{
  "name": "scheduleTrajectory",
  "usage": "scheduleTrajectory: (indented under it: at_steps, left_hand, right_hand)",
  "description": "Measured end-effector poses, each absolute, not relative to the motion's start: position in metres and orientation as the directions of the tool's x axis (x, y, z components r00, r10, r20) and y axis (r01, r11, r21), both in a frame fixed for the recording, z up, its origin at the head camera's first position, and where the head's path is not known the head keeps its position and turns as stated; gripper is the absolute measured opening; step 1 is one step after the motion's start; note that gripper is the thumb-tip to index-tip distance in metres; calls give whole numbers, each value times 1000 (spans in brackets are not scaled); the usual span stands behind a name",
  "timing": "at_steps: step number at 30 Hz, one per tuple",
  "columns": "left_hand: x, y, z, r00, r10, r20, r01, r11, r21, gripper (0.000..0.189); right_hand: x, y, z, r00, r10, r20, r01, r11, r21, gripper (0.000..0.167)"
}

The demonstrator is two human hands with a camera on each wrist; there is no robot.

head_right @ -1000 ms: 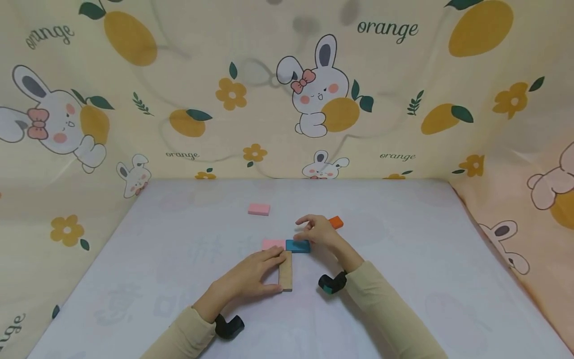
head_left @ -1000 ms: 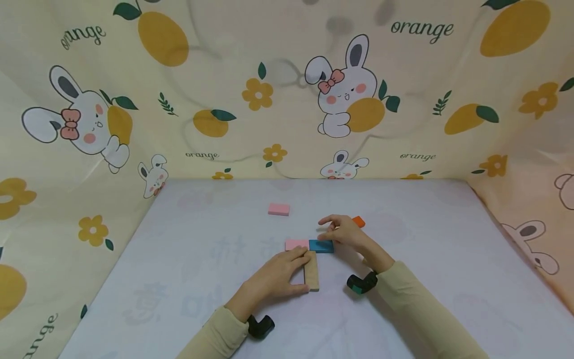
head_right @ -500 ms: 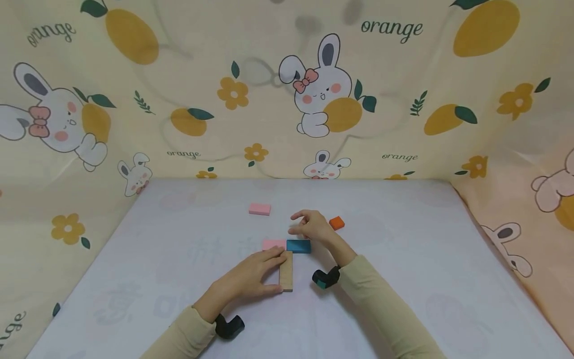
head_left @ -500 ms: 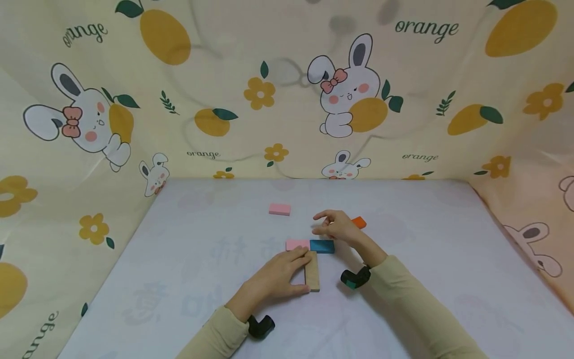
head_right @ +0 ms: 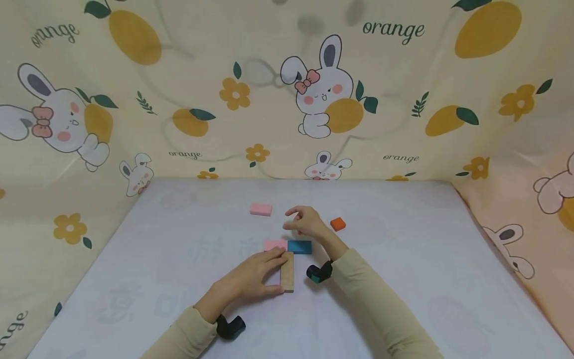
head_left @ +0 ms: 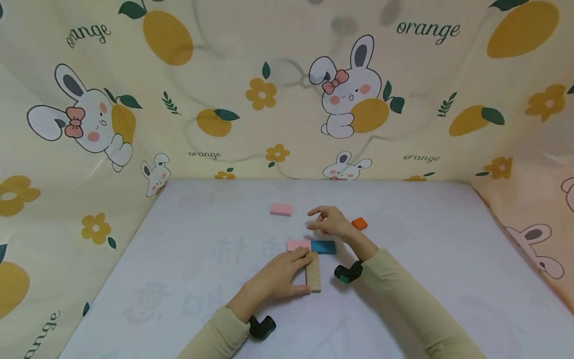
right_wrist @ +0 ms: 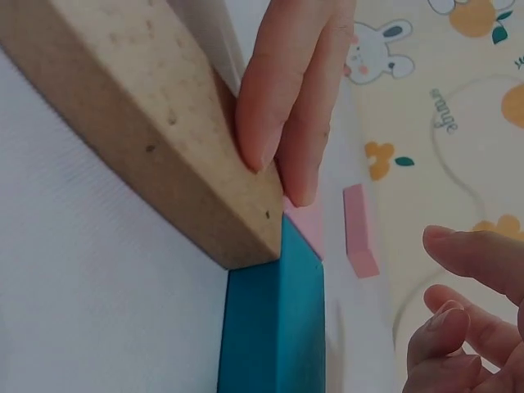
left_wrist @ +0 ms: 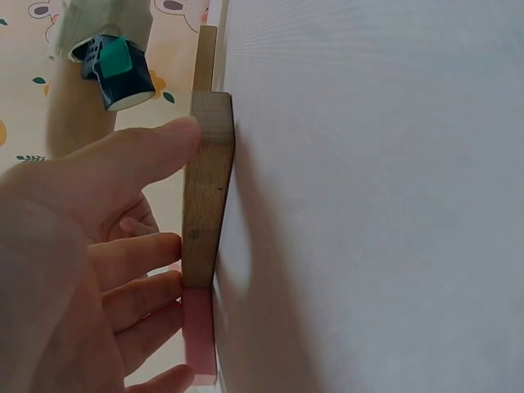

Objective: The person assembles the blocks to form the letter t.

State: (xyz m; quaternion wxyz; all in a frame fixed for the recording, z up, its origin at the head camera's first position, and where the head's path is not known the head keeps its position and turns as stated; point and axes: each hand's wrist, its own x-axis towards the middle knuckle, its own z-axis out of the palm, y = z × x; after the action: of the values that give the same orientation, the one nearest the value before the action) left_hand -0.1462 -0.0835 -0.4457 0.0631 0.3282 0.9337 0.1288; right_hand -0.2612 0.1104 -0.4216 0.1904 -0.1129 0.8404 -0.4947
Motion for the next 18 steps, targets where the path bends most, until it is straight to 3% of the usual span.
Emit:
scheduleTrajectory:
  at_steps: [18]
  left_hand:
    - [-146,-84,-447,-773,634,-27,600,744,294,71]
  right_hand:
    - [-275,96,-435,-909,-339,-244,58,477,-877,46]
